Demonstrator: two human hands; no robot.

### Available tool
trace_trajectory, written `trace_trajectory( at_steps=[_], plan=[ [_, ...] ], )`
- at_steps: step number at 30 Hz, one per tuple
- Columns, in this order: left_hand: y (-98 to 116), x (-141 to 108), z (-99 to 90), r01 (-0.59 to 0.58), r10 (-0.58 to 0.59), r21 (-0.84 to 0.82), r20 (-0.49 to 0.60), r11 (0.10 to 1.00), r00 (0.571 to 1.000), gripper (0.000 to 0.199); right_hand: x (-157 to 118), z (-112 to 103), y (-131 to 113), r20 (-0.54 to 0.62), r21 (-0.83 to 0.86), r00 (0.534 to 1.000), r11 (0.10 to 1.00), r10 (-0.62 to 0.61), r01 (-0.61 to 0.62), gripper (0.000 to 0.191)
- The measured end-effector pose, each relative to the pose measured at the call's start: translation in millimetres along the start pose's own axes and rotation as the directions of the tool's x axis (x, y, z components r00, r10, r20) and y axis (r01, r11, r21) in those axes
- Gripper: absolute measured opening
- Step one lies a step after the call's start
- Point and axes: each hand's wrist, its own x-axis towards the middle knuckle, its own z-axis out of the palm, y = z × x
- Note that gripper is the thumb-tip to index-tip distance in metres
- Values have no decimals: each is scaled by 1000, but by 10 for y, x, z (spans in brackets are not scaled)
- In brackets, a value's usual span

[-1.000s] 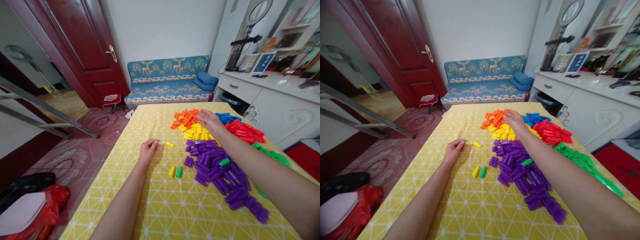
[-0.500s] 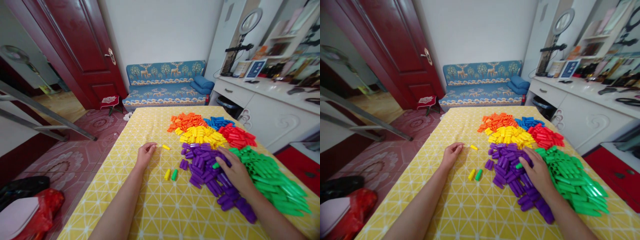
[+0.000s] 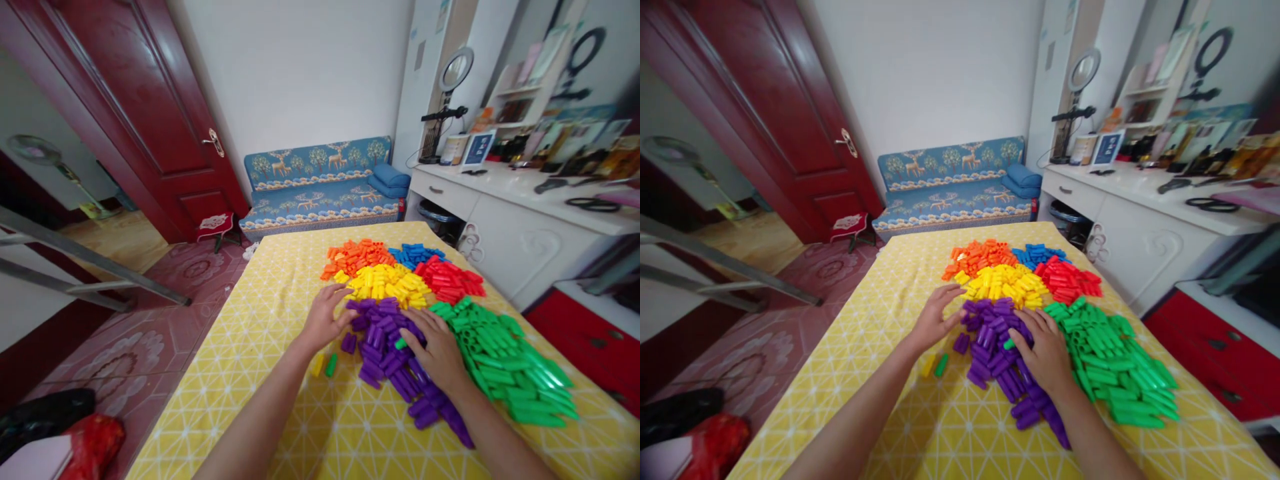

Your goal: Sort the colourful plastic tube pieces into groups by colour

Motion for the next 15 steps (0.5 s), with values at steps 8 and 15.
trace_trajectory(
  at_steps=[8, 15],
  plan=[
    [613, -29, 678, -114, 72, 146, 265, 983, 961, 51, -139, -102, -132, 28, 23, 999, 999, -37, 36, 35],
    [525, -468, 335, 2, -40, 147, 259, 989, 965, 54, -183, -117, -497, 144, 162, 986, 985, -88, 64, 39]
  ],
)
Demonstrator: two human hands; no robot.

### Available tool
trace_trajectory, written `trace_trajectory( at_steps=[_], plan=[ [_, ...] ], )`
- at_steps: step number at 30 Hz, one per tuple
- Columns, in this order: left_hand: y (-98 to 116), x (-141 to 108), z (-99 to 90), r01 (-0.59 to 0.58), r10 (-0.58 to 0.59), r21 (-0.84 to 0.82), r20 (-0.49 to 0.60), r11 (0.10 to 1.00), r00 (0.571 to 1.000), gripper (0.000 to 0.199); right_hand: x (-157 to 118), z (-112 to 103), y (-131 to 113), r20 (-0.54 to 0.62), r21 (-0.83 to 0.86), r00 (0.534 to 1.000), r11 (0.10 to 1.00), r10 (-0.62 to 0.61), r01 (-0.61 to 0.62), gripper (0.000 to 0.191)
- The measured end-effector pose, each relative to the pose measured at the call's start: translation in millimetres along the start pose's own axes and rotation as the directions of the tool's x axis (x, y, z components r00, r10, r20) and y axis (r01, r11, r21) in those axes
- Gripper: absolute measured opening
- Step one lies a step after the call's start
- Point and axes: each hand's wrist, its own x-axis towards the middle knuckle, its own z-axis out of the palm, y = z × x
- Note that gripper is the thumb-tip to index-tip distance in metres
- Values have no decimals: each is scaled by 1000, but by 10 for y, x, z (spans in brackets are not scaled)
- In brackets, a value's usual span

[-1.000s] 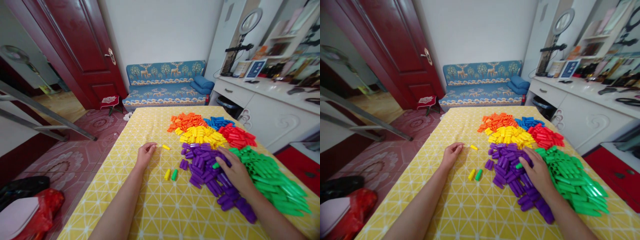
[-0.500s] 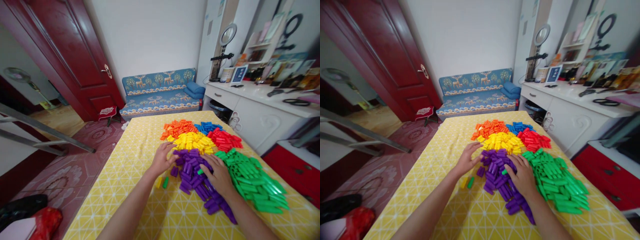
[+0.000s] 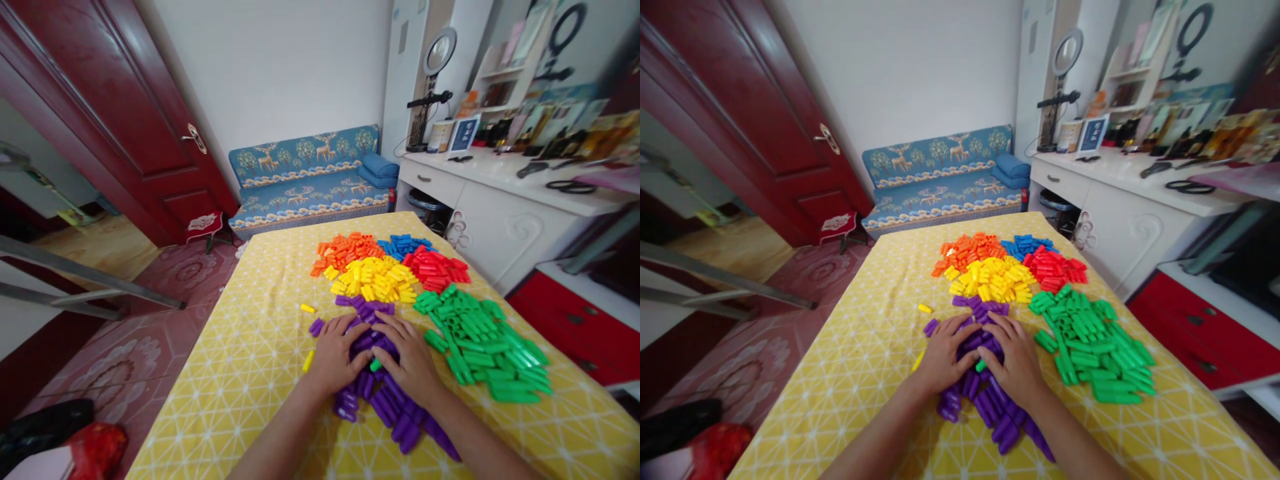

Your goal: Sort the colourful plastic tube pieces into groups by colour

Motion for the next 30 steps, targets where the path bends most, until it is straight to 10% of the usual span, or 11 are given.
trace_trajectory(
  at_steps=[8, 13, 23, 30],
  plan=[
    [-344, -978, -392, 195, -176, 150, -130, 969, 976, 73, -782, -490, 255, 76, -151, 996, 986, -56, 67, 92],
    [-426, -1485, -241, 194, -175, 257, -95, 947, 980, 104, -1196, -230, 337, 111, -253, 993, 967, 40, -10, 111],
    [-532, -953, -39, 224, -218, 25, -146, 974, 965, 87, 53, 508, -393, 285, 46, 955, 997, -76, 66, 72],
    [-598, -994, -174, 320, -472, -388, -403, 864, 784, 70, 381, 783, -620, 227, 420, 956, 904, -187, 77, 75]
  ],
)
